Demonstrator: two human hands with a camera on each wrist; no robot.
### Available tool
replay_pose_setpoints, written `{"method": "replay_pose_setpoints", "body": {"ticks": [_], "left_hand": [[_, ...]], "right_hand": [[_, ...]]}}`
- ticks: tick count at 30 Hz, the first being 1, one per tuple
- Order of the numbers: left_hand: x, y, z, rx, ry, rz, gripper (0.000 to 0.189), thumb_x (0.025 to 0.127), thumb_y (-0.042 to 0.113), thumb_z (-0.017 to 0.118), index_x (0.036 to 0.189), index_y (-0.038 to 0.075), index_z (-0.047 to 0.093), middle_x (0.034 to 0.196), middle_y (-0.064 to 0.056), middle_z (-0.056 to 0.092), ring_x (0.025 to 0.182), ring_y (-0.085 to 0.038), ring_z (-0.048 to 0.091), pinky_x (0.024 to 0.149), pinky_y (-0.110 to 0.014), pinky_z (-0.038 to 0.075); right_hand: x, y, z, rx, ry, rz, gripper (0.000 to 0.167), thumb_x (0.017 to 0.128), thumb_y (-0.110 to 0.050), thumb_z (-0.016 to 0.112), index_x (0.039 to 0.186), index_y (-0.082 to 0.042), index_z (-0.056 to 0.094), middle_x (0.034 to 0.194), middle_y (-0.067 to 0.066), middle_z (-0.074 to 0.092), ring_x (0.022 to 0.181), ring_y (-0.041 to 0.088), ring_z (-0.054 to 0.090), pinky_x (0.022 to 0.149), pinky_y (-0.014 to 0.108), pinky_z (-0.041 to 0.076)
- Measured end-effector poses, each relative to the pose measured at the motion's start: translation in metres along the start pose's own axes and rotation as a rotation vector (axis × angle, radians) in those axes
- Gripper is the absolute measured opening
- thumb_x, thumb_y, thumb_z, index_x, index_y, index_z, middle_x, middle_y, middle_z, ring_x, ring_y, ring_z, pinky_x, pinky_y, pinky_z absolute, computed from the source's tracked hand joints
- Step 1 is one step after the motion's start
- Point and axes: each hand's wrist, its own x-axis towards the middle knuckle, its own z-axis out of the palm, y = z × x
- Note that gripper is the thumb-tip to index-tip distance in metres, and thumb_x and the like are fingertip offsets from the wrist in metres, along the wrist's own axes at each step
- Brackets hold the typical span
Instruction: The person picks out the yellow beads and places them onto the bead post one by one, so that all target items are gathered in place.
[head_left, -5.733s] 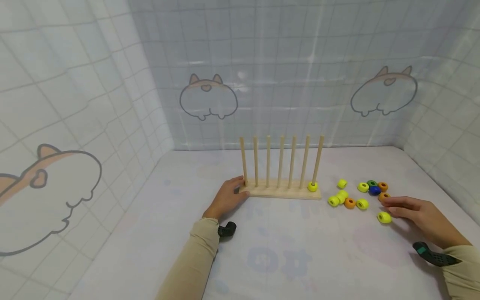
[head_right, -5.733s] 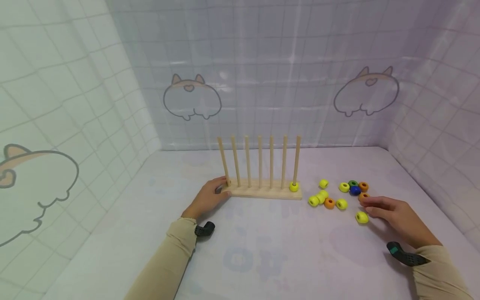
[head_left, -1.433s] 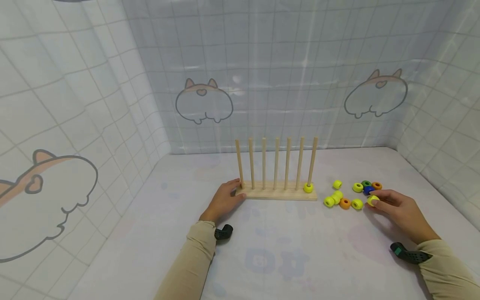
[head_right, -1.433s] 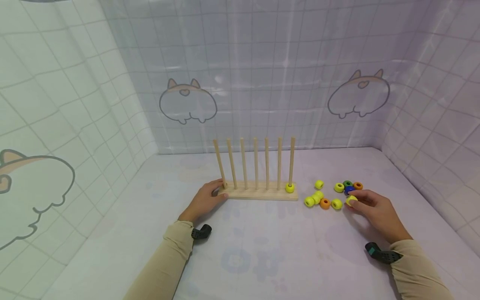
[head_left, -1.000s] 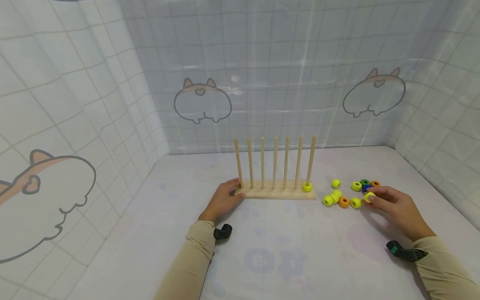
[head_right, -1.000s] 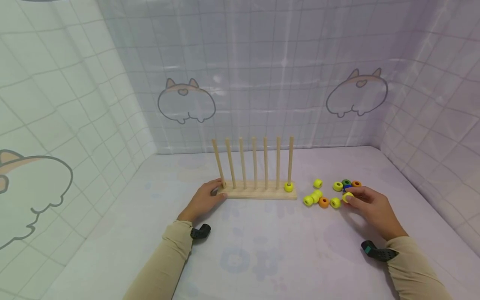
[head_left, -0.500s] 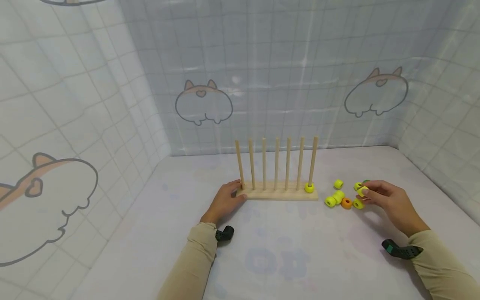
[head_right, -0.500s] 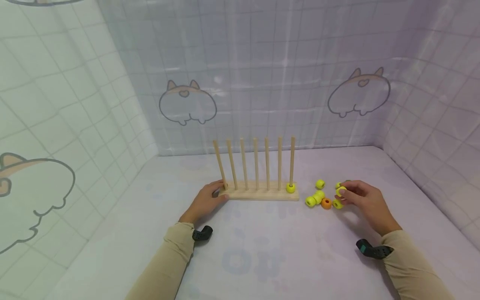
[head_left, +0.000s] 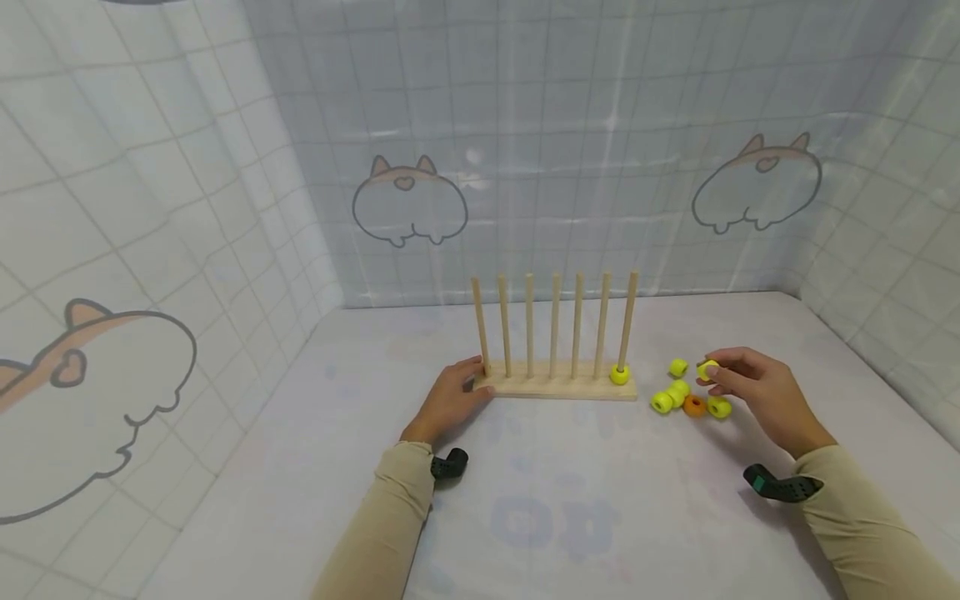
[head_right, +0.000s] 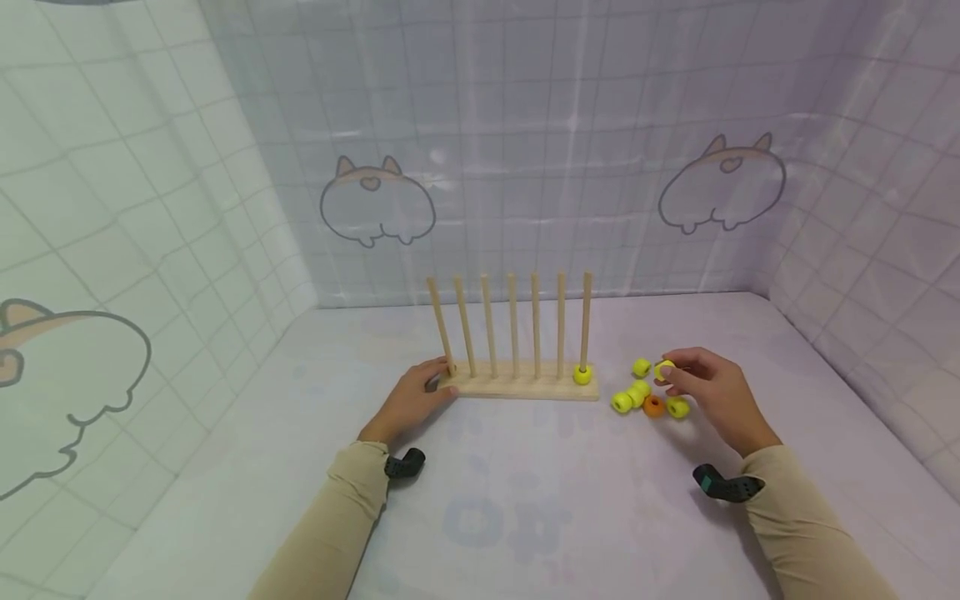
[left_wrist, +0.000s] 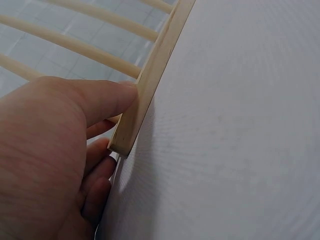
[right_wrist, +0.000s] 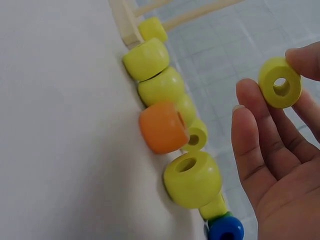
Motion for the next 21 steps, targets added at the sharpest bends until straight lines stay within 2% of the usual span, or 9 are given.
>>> {"method": "replay_pose_setpoints", "body": {"ticks": [7, 12, 21], "left_hand": [[0.001, 0.001, 0.001, -0.001, -0.017, -0.024, 0.053, 0.096, 0.028, 0.067, 0.143, 0.004, 0.056, 0.152, -0.008, 0.046, 0.143, -0.031, 0.037, 0.118, -0.046, 0.028], [0.001, 0.001, 0.001, 0.000, -0.004, 0.003, 0.052, 0.095, 0.026, 0.068, 0.141, 0.003, 0.057, 0.151, -0.011, 0.048, 0.142, -0.033, 0.039, 0.117, -0.048, 0.029], [0.000, 0.002, 0.000, -0.010, -0.010, -0.013, 0.053, 0.095, 0.026, 0.068, 0.142, 0.005, 0.057, 0.152, -0.010, 0.047, 0.143, -0.033, 0.037, 0.118, -0.048, 0.028]], "right_hand": [[0.004, -0.005, -0.002, 0.017, 0.005, -0.033, 0.037, 0.102, -0.026, 0.060, 0.125, 0.003, 0.058, 0.110, 0.004, 0.068, 0.091, 0.023, 0.069, 0.078, 0.022, 0.057], [0.006, -0.006, -0.005, 0.040, 0.013, -0.005, 0.038, 0.101, -0.029, 0.062, 0.125, 0.000, 0.059, 0.110, 0.003, 0.070, 0.094, 0.020, 0.070, 0.079, 0.023, 0.057], [0.014, -0.016, -0.005, 0.054, 0.003, 0.002, 0.040, 0.101, -0.030, 0.063, 0.126, 0.000, 0.059, 0.109, -0.002, 0.071, 0.092, 0.018, 0.070, 0.077, 0.026, 0.057]]}}
